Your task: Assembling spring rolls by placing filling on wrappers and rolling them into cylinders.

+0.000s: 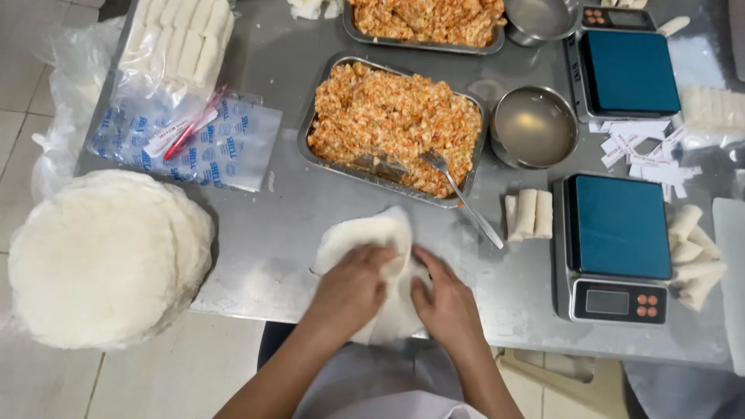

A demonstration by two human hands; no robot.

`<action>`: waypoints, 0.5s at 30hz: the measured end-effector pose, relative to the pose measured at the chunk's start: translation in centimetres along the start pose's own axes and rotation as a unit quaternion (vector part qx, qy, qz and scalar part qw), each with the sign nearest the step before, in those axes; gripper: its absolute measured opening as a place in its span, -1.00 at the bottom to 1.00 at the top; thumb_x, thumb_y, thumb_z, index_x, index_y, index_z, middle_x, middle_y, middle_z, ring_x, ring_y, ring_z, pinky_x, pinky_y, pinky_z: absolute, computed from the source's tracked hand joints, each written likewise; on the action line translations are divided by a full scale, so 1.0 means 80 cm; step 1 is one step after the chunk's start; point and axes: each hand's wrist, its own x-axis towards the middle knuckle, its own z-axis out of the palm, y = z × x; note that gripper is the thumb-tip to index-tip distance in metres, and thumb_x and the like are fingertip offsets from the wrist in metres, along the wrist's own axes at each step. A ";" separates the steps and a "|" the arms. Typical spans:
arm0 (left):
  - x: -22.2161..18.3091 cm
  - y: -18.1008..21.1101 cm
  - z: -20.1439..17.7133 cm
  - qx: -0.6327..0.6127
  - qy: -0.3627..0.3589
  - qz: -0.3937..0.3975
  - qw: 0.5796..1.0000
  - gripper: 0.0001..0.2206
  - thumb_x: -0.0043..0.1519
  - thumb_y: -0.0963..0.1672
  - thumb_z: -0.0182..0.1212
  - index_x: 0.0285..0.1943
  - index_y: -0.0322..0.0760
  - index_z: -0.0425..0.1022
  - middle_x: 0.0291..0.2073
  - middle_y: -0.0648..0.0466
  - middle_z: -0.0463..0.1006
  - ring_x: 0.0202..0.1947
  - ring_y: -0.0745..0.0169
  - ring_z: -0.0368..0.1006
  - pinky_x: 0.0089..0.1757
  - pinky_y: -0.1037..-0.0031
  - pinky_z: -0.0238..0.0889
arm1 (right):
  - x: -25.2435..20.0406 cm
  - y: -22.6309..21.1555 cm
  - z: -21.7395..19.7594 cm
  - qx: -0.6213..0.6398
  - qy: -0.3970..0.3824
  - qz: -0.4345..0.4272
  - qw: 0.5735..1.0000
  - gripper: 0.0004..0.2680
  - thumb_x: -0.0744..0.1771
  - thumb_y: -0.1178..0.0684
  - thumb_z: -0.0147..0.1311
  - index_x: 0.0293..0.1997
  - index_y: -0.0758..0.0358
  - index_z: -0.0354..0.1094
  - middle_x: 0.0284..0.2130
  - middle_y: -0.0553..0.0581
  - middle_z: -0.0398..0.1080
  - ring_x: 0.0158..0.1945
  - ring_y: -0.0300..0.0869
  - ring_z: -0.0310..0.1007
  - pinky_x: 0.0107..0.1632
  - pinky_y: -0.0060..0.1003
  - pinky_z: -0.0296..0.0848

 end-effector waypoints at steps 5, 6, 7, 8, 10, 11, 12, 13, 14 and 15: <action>0.039 -0.034 0.043 0.000 0.056 -0.015 0.998 -0.67 0.20 -0.24 0.11 0.14 -0.15 0.56 -0.06 -0.11 0.64 0.08 -0.21 0.52 0.06 0.10 0.40 | 0.036 0.040 0.030 -0.043 0.067 -0.018 0.997 -0.68 0.34 0.06 0.03 0.27 -0.01 0.34 -0.14 0.37 0.57 0.00 0.30 0.54 0.10 0.20 0.46; 0.043 -0.045 0.032 -0.027 0.067 -0.045 0.996 -0.66 0.17 -0.26 0.10 0.09 -0.08 0.58 -0.12 -0.05 0.67 0.00 -0.20 0.57 0.03 0.09 0.43 | 0.044 0.046 0.028 -0.043 0.072 -0.035 0.996 -0.69 0.32 0.12 0.04 0.22 -0.02 0.38 -0.16 0.32 0.60 -0.02 0.29 0.55 0.09 0.18 0.47; 0.039 -0.050 0.028 -0.026 0.072 -0.041 0.996 -0.66 0.17 -0.26 0.10 0.09 -0.08 0.58 -0.12 -0.05 0.67 0.00 -0.20 0.57 0.03 0.09 0.43 | 0.040 0.047 0.027 -0.044 0.077 -0.039 0.995 -0.69 0.32 0.12 0.04 0.22 -0.02 0.38 -0.16 0.32 0.60 -0.02 0.29 0.55 0.09 0.18 0.47; 0.032 -0.057 0.026 -0.037 0.075 -0.055 0.995 -0.66 0.16 -0.24 0.11 0.10 -0.09 0.56 -0.11 -0.07 0.67 0.00 -0.22 0.57 0.03 0.07 0.41 | 0.034 0.048 0.028 0.007 0.068 -0.023 0.997 -0.70 0.32 0.14 -0.02 0.16 -0.07 0.44 -0.15 0.28 0.61 0.01 0.26 0.55 0.11 0.14 0.48; 0.026 -0.047 0.024 -0.049 0.074 -0.071 0.993 -0.66 0.15 -0.22 0.11 0.11 -0.11 0.55 -0.09 -0.09 0.68 -0.01 -0.25 0.58 0.04 0.04 0.40 | 0.034 0.035 0.031 0.058 0.056 -0.006 0.997 -0.69 0.32 0.15 -0.08 0.11 -0.12 0.50 -0.13 0.24 0.62 0.05 0.23 0.54 0.12 0.09 0.49; 0.027 -0.030 0.024 -0.052 0.077 -0.055 0.994 -0.62 0.18 -0.20 0.11 0.19 -0.07 0.51 -0.04 -0.08 0.66 0.00 -0.23 0.58 0.03 0.05 0.41 | 0.039 0.022 0.033 0.046 0.096 -0.049 0.993 -0.72 0.31 0.11 0.04 0.15 0.03 0.46 -0.07 0.32 0.57 0.07 0.27 0.51 0.13 0.13 0.47; 0.026 -0.012 0.027 -0.056 0.078 -0.040 0.995 -0.59 0.20 -0.18 0.11 0.27 -0.03 0.48 0.00 -0.07 0.65 0.01 -0.20 0.58 0.01 0.06 0.42 | 0.040 0.009 0.035 0.032 0.135 -0.090 0.986 -0.68 0.29 0.07 0.15 0.18 0.19 0.42 -0.01 0.40 0.52 0.10 0.30 0.48 0.14 0.18 0.45; 0.022 -0.014 0.033 -0.059 0.073 -0.044 0.995 -0.59 0.20 -0.18 0.11 0.27 -0.03 0.48 0.00 -0.07 0.65 0.01 -0.20 0.58 0.01 0.06 0.42 | 0.040 0.021 0.042 0.031 0.130 -0.085 0.987 -0.68 0.29 0.07 0.15 0.18 0.19 0.42 -0.01 0.40 0.52 0.10 0.30 0.48 0.14 0.18 0.45; 0.028 -0.016 0.032 -0.063 0.094 -0.052 0.992 -0.59 0.22 -0.20 0.08 0.26 -0.02 0.50 -0.05 -0.11 0.66 -0.01 -0.23 0.58 0.02 0.05 0.43 | 0.049 0.029 0.044 0.036 0.125 -0.080 0.988 -0.66 0.28 0.17 0.11 0.21 0.16 0.41 -0.04 0.38 0.54 0.08 0.30 0.49 0.14 0.18 0.44; 0.034 -0.017 0.030 -0.067 0.116 -0.060 0.989 -0.60 0.23 -0.22 0.05 0.25 -0.02 0.51 -0.10 -0.16 0.67 -0.03 -0.26 0.58 0.02 0.05 0.44 | 0.058 0.036 0.045 0.041 0.120 -0.075 0.989 -0.62 0.26 0.27 0.07 0.23 0.13 0.39 -0.07 0.36 0.56 0.06 0.31 0.50 0.15 0.19 0.43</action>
